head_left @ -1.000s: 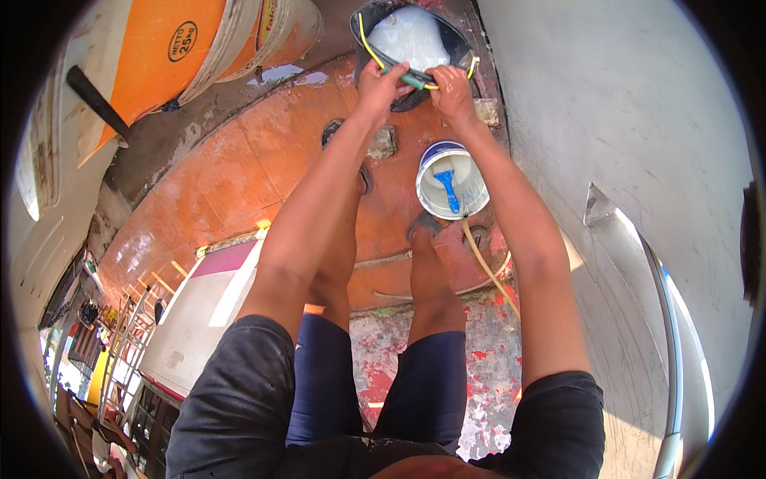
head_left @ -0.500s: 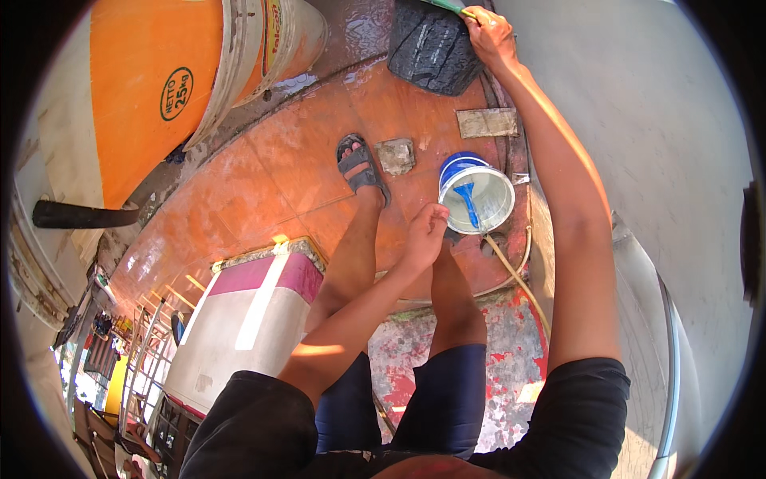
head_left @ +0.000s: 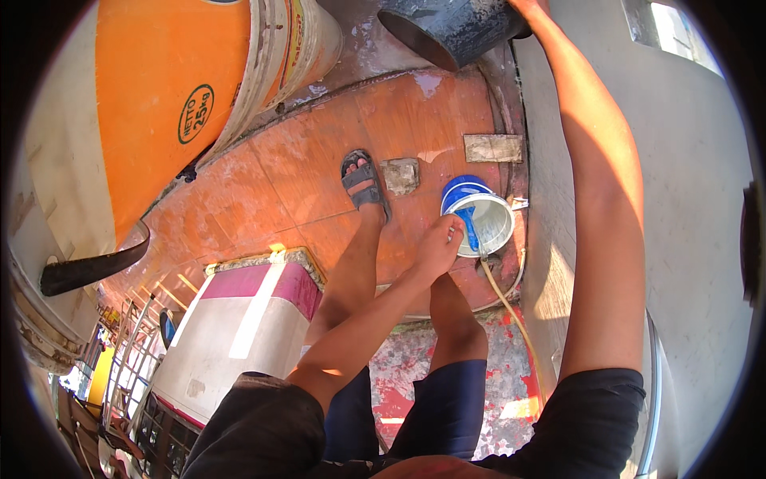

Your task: The person paints a white ceiling using a blue-handled brush and a bucket of paint. They repeatedly dip the brush into the bucket and apply paint to the ceiling surface. Later, they move a metal stand, pick up a bucket, and rinse the brush with water from a hose.

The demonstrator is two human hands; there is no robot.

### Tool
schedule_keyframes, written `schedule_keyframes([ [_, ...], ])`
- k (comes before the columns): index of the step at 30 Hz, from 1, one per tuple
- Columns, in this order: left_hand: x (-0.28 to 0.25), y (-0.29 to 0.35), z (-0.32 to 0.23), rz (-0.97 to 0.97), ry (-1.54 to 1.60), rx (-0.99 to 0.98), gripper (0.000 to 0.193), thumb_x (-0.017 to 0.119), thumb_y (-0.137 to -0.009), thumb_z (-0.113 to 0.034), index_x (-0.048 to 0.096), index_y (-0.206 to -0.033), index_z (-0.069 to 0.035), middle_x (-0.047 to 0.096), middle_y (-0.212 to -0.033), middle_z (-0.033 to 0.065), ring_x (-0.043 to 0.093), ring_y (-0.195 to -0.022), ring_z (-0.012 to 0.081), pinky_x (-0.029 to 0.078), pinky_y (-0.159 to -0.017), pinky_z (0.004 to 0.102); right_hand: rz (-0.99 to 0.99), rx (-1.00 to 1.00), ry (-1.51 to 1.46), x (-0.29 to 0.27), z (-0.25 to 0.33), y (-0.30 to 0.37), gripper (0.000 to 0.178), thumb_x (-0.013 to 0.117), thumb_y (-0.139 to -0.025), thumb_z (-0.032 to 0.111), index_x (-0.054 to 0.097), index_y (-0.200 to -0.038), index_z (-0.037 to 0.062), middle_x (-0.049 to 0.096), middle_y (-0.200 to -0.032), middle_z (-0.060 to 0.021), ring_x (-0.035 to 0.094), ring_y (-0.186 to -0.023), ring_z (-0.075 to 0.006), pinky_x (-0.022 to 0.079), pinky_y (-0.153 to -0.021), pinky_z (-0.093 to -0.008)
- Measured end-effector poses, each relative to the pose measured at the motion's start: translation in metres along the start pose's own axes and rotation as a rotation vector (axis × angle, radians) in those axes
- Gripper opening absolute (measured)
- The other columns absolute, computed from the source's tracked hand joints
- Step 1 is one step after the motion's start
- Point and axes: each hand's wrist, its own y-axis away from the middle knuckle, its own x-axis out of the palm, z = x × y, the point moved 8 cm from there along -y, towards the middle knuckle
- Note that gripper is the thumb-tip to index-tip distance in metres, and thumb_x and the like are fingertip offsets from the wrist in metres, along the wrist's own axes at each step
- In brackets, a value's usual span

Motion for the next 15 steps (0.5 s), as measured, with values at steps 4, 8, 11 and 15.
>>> schedule_keyframes([
  [4, 0.001, -0.003, 0.001, 0.006, -0.007, -0.032, 0.015, 0.057, -0.094, -0.013, 0.061, -0.104, -0.003, 0.066, -0.100, 0.0132, 0.065, -0.087, 0.0260, 0.052, -0.075, 0.0368, 0.003, 0.068, -0.047, -0.006, -0.007, -0.014, 0.014, 0.065, -0.089, 0.018, 0.069, -0.094, 0.0056, 0.067, -0.080, -0.0091, 0.062, -0.073, -0.0269, 0.048, -0.068, -0.0368],
  [8, 0.003, -0.007, -0.003, 0.018, 0.011, -0.003, 0.017, 0.056, -0.096, -0.016, 0.061, -0.106, -0.003, 0.066, -0.101, 0.0121, 0.065, -0.087, 0.0232, 0.051, -0.076, 0.0358, 0.003, 0.128, -0.101, -0.009, -0.013, -0.022, 0.014, 0.065, -0.090, 0.018, 0.068, -0.095, 0.0053, 0.067, -0.080, -0.0085, 0.062, -0.072, -0.0258, 0.048, -0.068, -0.0360],
  [11, 0.004, -0.008, -0.005, 0.016, -0.023, -0.013, 0.017, 0.056, -0.096, -0.016, 0.061, -0.106, -0.003, 0.066, -0.102, 0.0124, 0.065, -0.088, 0.0244, 0.052, -0.077, 0.0362, -0.003, 0.162, -0.138, -0.012, -0.018, -0.025, 0.014, 0.065, -0.090, 0.018, 0.068, -0.095, 0.0051, 0.066, -0.080, -0.0080, 0.061, -0.072, -0.0251, 0.047, -0.067, -0.0354],
  [15, 0.008, -0.011, -0.008, 0.039, 0.007, -0.034, 0.017, 0.056, -0.096, -0.016, 0.061, -0.105, -0.003, 0.066, -0.102, 0.0126, 0.064, -0.087, 0.0254, 0.051, -0.077, 0.0368, -0.007, 0.202, -0.178, -0.017, -0.022, -0.029, 0.015, 0.065, -0.090, 0.018, 0.068, -0.095, 0.0048, 0.066, -0.080, -0.0074, 0.061, -0.071, -0.0241, 0.047, -0.067, -0.0346],
])
